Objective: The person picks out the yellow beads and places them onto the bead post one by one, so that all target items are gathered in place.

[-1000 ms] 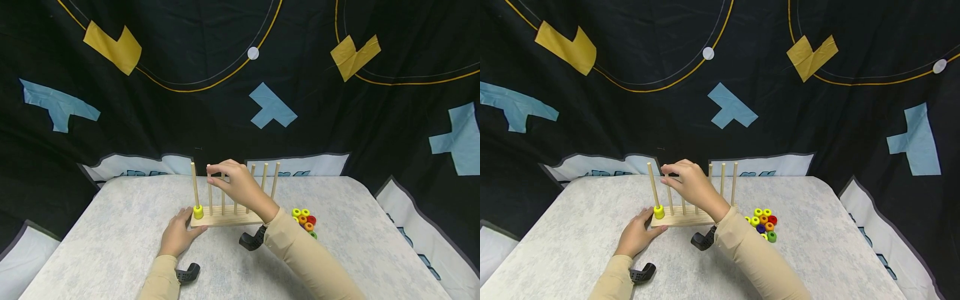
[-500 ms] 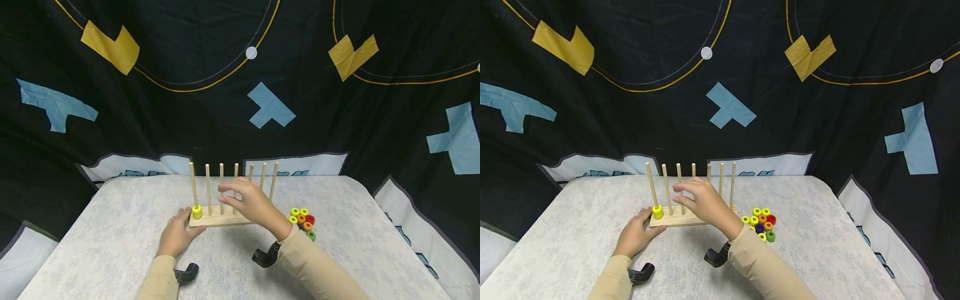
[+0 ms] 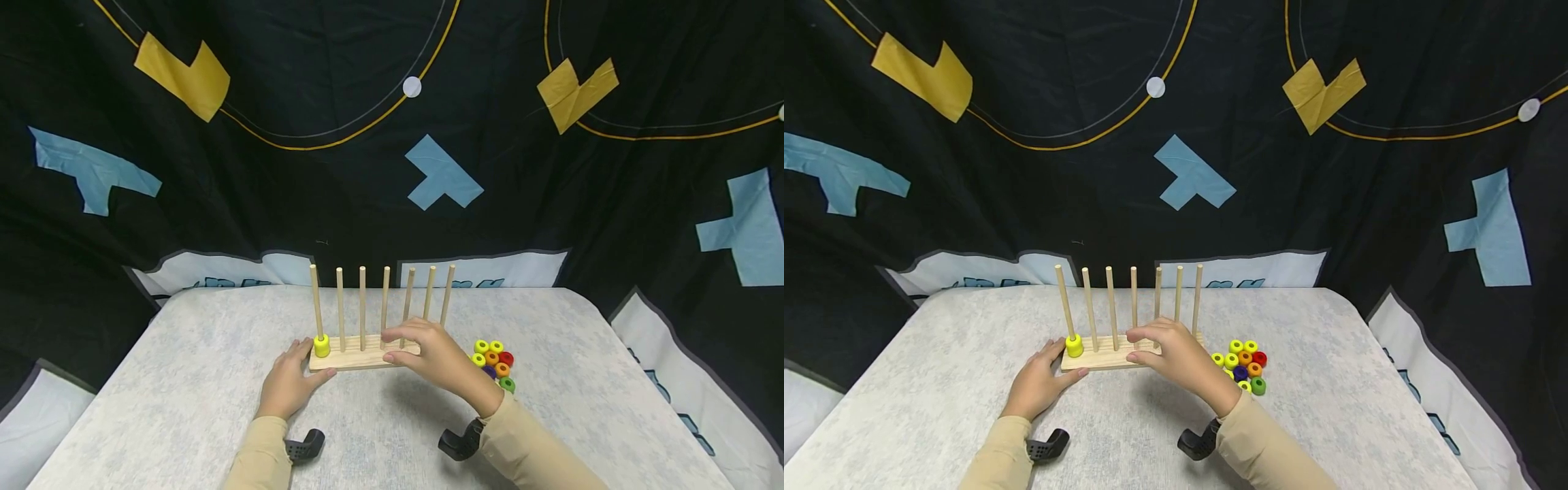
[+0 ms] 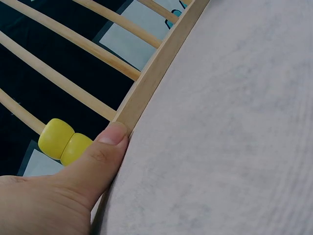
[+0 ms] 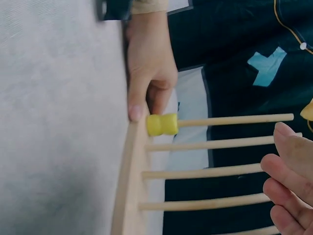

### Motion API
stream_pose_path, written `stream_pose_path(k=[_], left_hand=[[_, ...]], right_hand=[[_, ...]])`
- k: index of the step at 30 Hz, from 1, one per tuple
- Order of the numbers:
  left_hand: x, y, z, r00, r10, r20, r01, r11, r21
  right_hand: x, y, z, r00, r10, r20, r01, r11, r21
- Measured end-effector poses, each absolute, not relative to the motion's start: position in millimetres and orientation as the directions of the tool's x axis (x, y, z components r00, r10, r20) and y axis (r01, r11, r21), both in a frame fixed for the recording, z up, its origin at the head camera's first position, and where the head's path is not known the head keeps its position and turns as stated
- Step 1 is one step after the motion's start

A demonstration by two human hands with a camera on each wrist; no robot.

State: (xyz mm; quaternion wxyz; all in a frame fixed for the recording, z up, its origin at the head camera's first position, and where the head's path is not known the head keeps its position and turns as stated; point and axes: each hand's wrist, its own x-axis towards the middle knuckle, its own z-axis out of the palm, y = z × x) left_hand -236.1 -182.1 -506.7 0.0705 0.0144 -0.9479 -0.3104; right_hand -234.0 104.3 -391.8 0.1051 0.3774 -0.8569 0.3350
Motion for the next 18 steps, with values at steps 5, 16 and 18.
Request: stream_pose_path(k=[5,16,18], left_hand=[[-236,-182,-506,-0.99,-0.074,0.121,0.012,0.809,0.588],[-237,-183,-507,-0.99,-0.068,0.126,0.018,0.812,0.584],[-237,-183,-507,-0.99,-0.065,0.128,0.022,0.811,0.584]], right_hand=[[-233,116,-402,-0.711,-0.577,0.402,-0.696,0.493,-0.523],[-228,144,-425,-0.765,-0.546,0.342,-0.634,0.542,-0.552],[-227,151,-428,-0.782,-0.533,0.323,-0.611,0.553,-0.566]])
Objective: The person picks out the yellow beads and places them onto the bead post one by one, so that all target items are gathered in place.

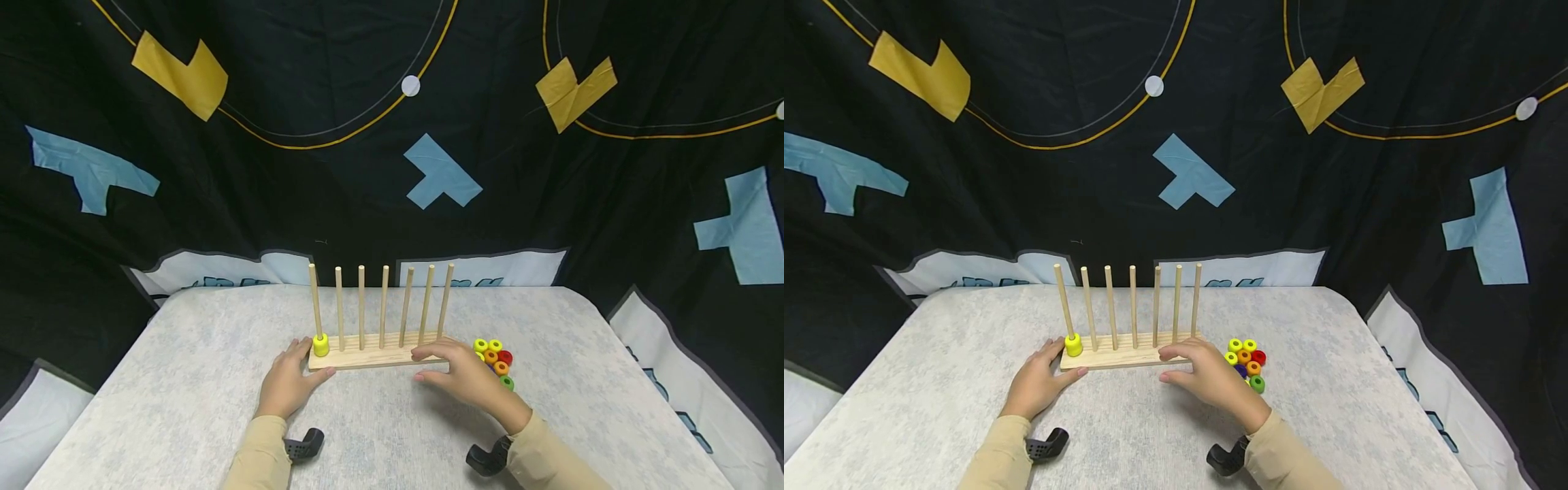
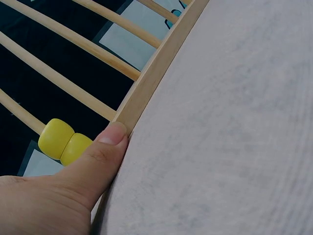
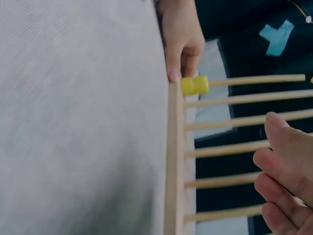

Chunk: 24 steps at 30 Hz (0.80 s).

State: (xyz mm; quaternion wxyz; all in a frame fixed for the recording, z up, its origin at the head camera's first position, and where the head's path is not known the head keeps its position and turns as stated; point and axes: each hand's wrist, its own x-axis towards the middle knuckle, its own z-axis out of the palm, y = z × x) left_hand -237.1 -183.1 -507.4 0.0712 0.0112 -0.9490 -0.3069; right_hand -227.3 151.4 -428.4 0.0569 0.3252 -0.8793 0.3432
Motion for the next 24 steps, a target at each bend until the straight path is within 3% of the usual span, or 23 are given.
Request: stream_pose_path(k=[13,24], left_hand=[[-237,-183,-507,-0.991,-0.064,0.116,0.015,0.812,0.583],[-236,-183,-507,-0.991,-0.063,0.116,0.016,0.816,0.578]], right_hand=[[-234,202,-449,-0.874,-0.406,0.267,-0.481,0.648,-0.59],[-244,239,-466,-0.949,-0.276,0.15,-0.309,0.738,-0.6]])
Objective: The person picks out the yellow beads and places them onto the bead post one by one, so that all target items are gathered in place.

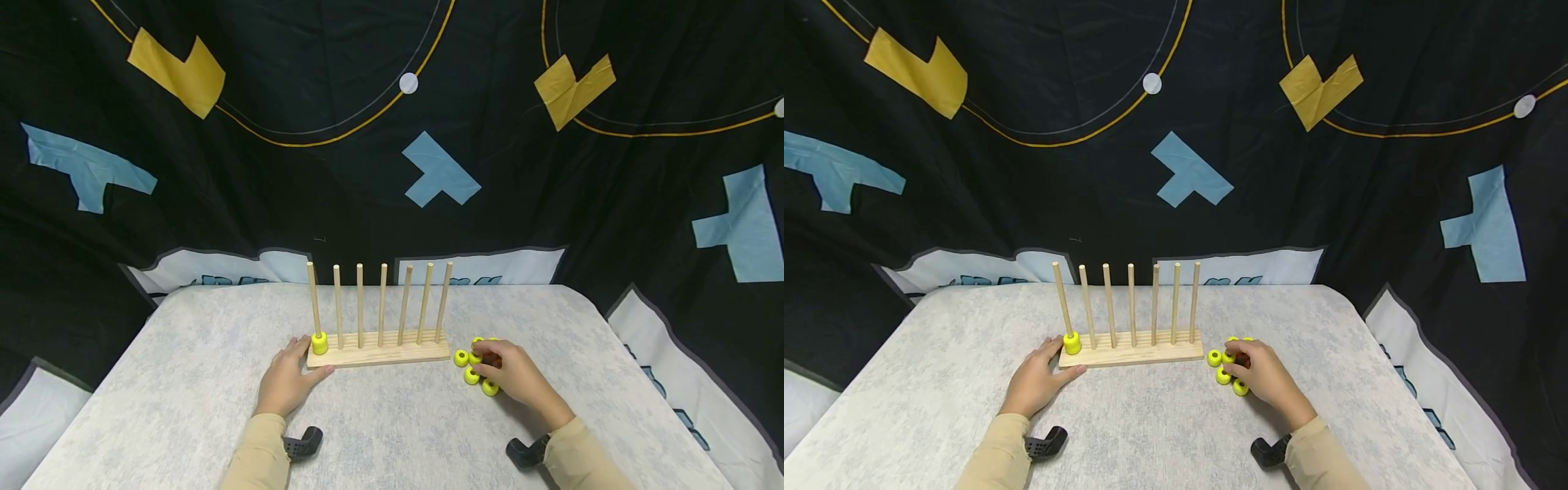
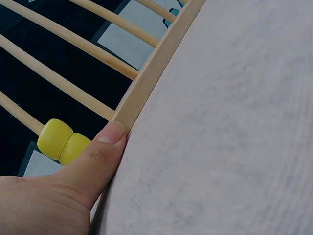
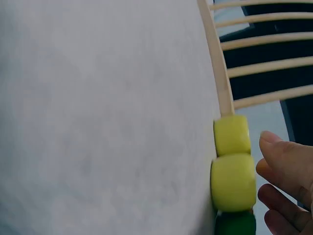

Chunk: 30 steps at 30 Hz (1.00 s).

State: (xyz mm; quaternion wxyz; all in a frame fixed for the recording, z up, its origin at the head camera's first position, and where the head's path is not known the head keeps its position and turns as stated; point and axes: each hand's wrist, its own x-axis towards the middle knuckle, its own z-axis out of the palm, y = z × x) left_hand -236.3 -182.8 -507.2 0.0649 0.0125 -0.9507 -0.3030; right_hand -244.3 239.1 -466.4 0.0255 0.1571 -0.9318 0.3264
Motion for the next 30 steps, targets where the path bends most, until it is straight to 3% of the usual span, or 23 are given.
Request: stream_pose_path(k=[30], left_hand=[[-235,-182,-506,-0.989,-0.062,0.136,0.029,0.815,0.579]], right_hand=[[-269,218,-470,-0.939,-0.324,0.116,-0.336,0.791,-0.511]])
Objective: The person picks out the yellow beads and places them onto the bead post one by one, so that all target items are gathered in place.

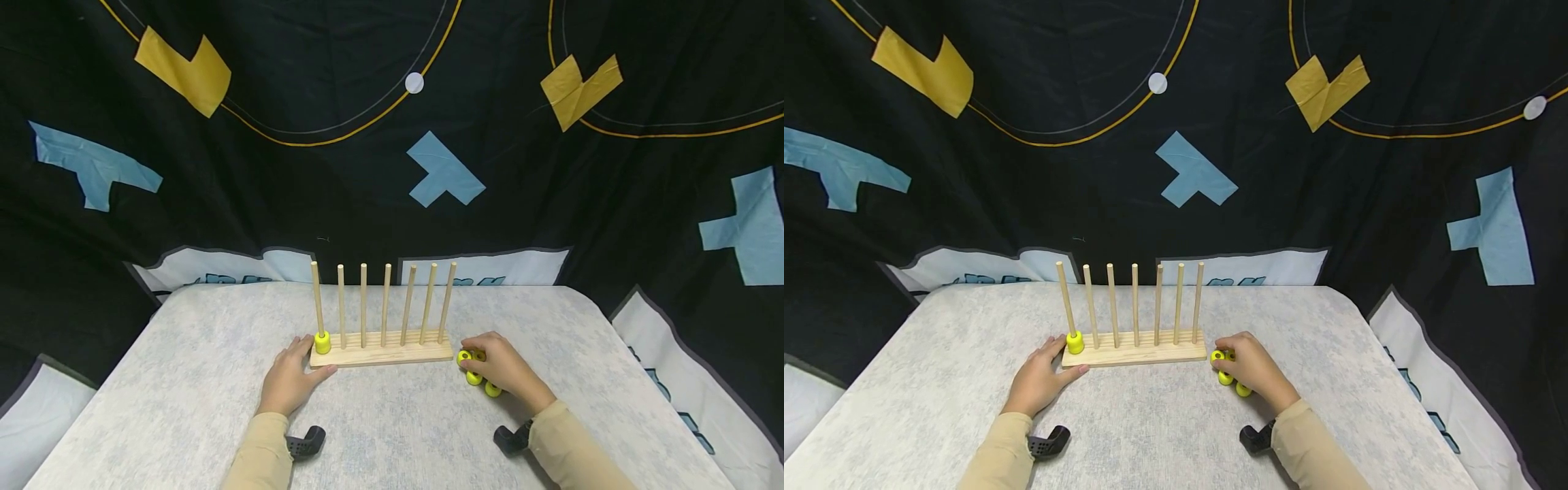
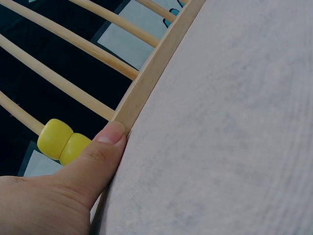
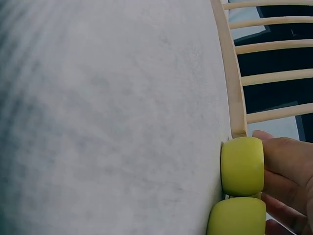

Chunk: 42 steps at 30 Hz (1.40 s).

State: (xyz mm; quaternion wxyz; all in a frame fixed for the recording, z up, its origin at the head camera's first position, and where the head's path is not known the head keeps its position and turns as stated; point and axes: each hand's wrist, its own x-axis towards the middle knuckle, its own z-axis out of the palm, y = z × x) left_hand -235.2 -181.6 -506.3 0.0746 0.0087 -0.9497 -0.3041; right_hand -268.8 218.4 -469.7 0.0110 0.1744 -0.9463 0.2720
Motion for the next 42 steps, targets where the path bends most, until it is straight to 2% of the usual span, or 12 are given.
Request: stream_pose_path(k=[10,16,28,42], left_hand=[[-235,-181,-506,-0.989,-0.067,0.132,0.022,0.814,0.58],[-234,-180,-507,-0.99,-0.061,0.131,0.026,0.814,0.581],[-235,-181,-508,-0.99,-0.057,0.129,0.028,0.818,0.574],[-235,-182,-506,-0.987,-0.059,0.147,0.036,0.819,0.573]], right_hand=[[-273,211,-462,-0.934,-0.35,0.072,-0.349,0.848,-0.4],[-272,209,-459,-0.931,-0.361,0.056,-0.355,0.858,-0.372],[-267,211,-460,-0.901,-0.409,0.147,-0.43,0.792,-0.433],[-254,190,-441,-0.789,-0.531,0.309,-0.611,0.627,-0.484]])
